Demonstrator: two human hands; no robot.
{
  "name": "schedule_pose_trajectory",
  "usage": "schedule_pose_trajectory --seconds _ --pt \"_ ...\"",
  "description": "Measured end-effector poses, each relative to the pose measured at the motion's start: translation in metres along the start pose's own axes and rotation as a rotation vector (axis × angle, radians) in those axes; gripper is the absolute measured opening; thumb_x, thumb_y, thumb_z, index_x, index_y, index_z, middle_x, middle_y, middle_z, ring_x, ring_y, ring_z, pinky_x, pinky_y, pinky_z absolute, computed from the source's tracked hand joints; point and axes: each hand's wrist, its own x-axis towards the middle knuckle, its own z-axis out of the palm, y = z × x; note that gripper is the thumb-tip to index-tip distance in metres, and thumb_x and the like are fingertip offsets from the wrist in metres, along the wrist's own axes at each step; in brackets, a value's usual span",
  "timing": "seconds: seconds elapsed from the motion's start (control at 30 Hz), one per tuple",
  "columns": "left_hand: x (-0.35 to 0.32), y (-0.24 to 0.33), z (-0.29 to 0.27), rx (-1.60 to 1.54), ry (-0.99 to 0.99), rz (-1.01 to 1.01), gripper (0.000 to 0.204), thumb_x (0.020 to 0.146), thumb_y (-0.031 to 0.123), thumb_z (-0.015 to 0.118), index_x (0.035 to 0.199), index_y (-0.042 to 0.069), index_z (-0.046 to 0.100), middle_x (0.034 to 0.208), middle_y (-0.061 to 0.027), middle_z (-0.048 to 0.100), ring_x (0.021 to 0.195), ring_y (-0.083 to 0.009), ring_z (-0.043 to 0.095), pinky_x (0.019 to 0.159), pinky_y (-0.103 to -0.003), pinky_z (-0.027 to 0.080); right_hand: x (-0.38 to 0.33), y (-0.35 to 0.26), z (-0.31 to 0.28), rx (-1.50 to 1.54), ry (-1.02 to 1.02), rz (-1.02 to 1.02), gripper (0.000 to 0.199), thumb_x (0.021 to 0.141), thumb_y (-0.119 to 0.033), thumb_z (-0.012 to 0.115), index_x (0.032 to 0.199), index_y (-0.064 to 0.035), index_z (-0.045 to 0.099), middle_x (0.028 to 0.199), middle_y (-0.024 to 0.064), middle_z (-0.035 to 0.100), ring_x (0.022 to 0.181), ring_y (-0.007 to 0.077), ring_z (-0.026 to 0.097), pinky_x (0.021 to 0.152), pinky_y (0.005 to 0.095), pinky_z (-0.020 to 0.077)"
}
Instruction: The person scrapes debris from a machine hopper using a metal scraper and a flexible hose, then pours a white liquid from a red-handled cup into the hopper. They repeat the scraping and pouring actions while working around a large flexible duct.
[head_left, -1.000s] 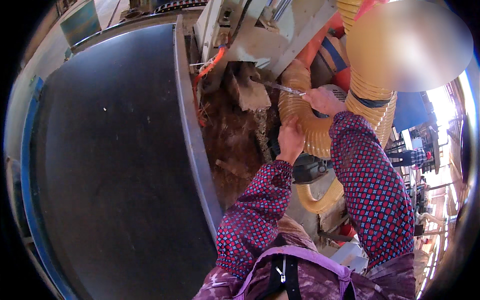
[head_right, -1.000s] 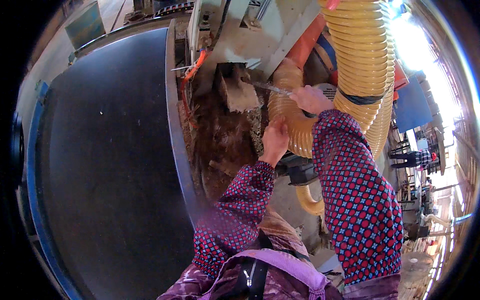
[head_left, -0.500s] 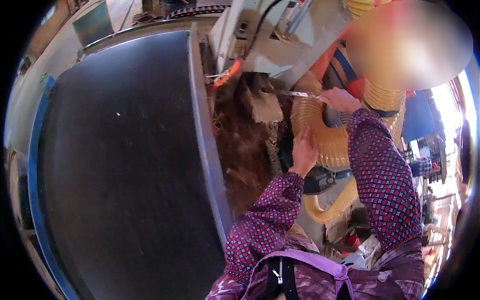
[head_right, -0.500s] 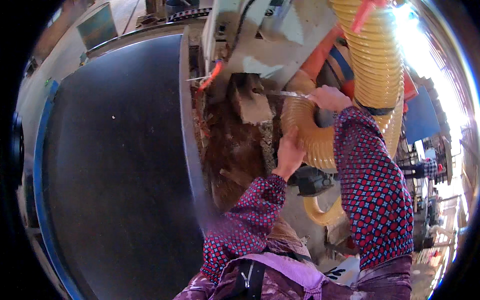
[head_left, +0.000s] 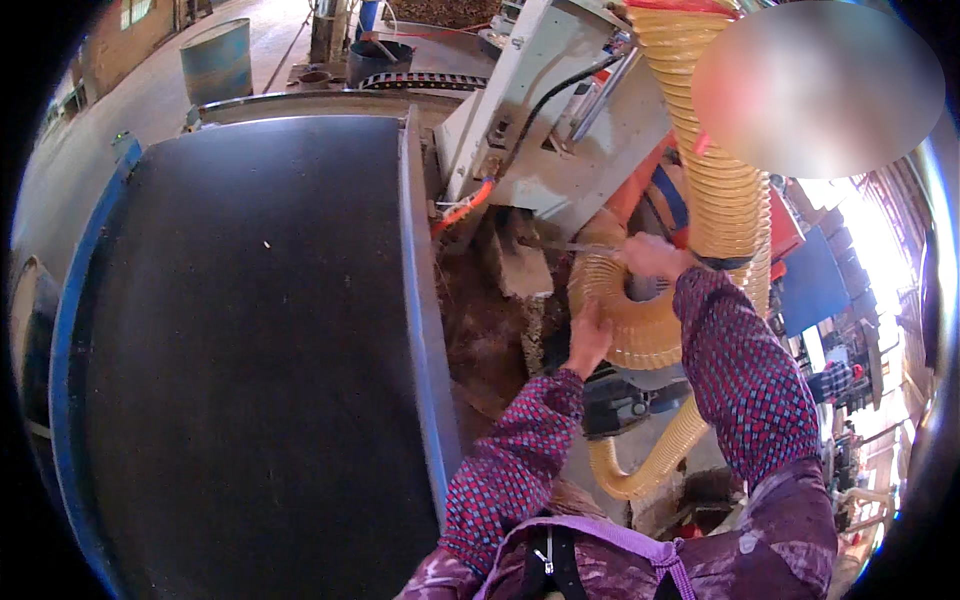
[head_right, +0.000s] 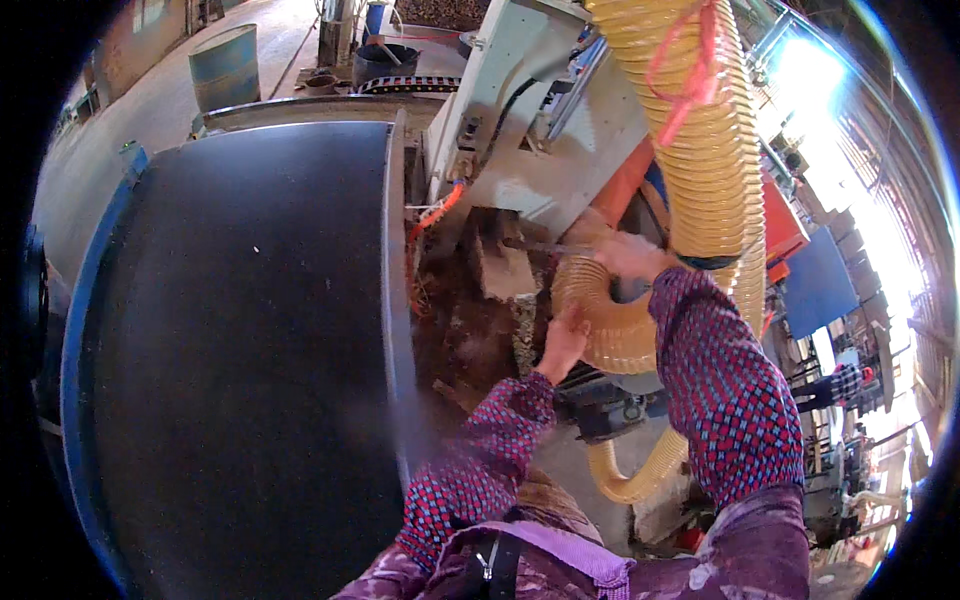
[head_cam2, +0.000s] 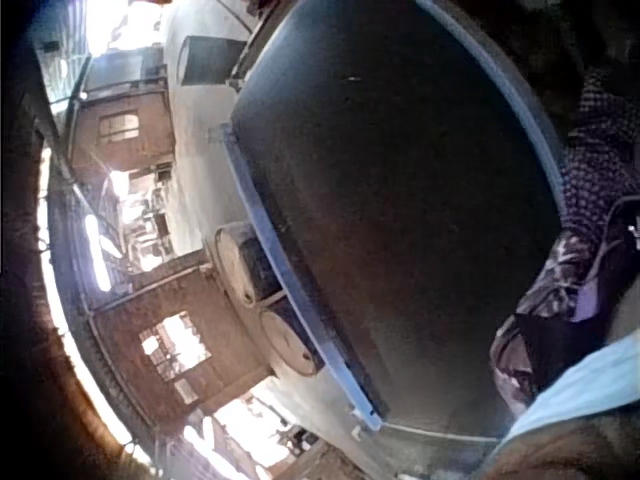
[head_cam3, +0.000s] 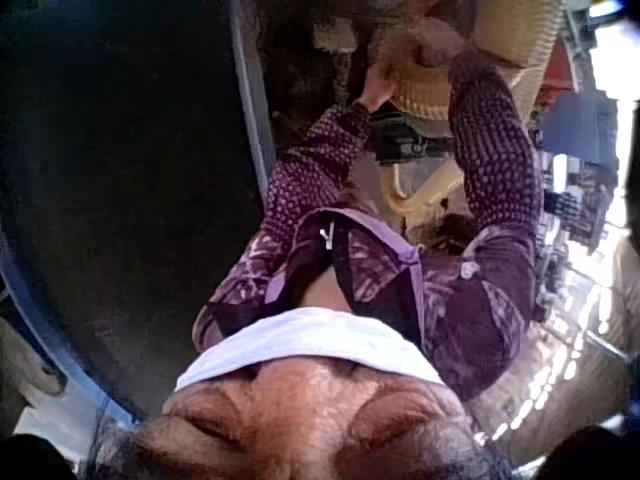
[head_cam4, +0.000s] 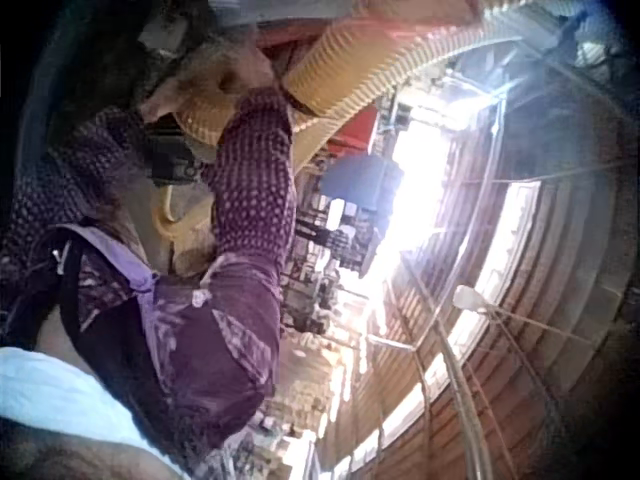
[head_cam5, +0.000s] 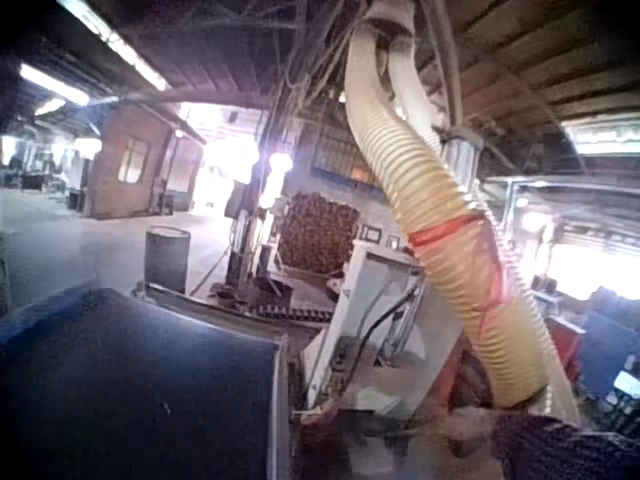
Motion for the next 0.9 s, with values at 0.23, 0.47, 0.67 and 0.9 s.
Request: schedule_pose_trajectory --seconds 0.23,0.47,0.67,0.9 --pt "-0.003 0.047 0.017 -0.121 0.005 -0.367 0.034 0.084 0.021 0.05 0.109 -0.002 0.051 0.101 -0.0201 0.06 0.098 -0.0365 0.054 0.083 -0.039 0.041 -0.086 -0.048 0.007 -0.016 0.074 0.179 0.038 0.081 -0.014 0.048 0.118 -0.0072 0.046 0.075 0.0205 0.058 0.065 0.0379 0.058 0.056 0.0456 0.0457" --pt "0.042 0.039 -0.005 -1.047 -0.007 -0.383 0.032 0.092 0.028 0.044 0.097 -0.002 0.055 0.08 -0.0102 0.059 0.075 -0.021 0.056 0.07 -0.033 0.047 -0.046 -0.092 0.036 -0.008 0.018 0.254 0.041 0.081 -0.008 0.04 0.121 0.0022 0.042 0.088 0.0227 0.06 0.079 0.0387 0.059 0.066 0.0437 0.0475" --pt "0.046 0.027 -0.04 -0.801 0.14 -0.631 0.026 0.091 0.023 0.047 0.099 0.0 0.055 0.073 -0.0054 0.056 0.062 -0.0142 0.052 0.055 -0.027 0.044 -0.031 -0.131 0.05 0.727 0.113 0.418 0.043 0.081 -0.007 0.04 0.123 0.0015 0.041 0.107 0.0268 0.053 0.099 0.0411 0.051 0.081 0.0443 0.0428" --pt "0.046 -0.01 -0.042 -1.046 0.062 -0.84 0.026 0.092 0.023 0.044 0.102 0.002 0.054 0.063 -0.0021 0.05 0.055 -0.0116 0.045 0.052 -0.026 0.04 -0.028 -0.148 0.088 0.969 0.123 0.57 0.054 0.077 -0.001 0.041 0.13 -0.0115 0.039 0.12 0.0236 0.046 0.109 0.038 0.046 0.087 0.0395 0.0409"
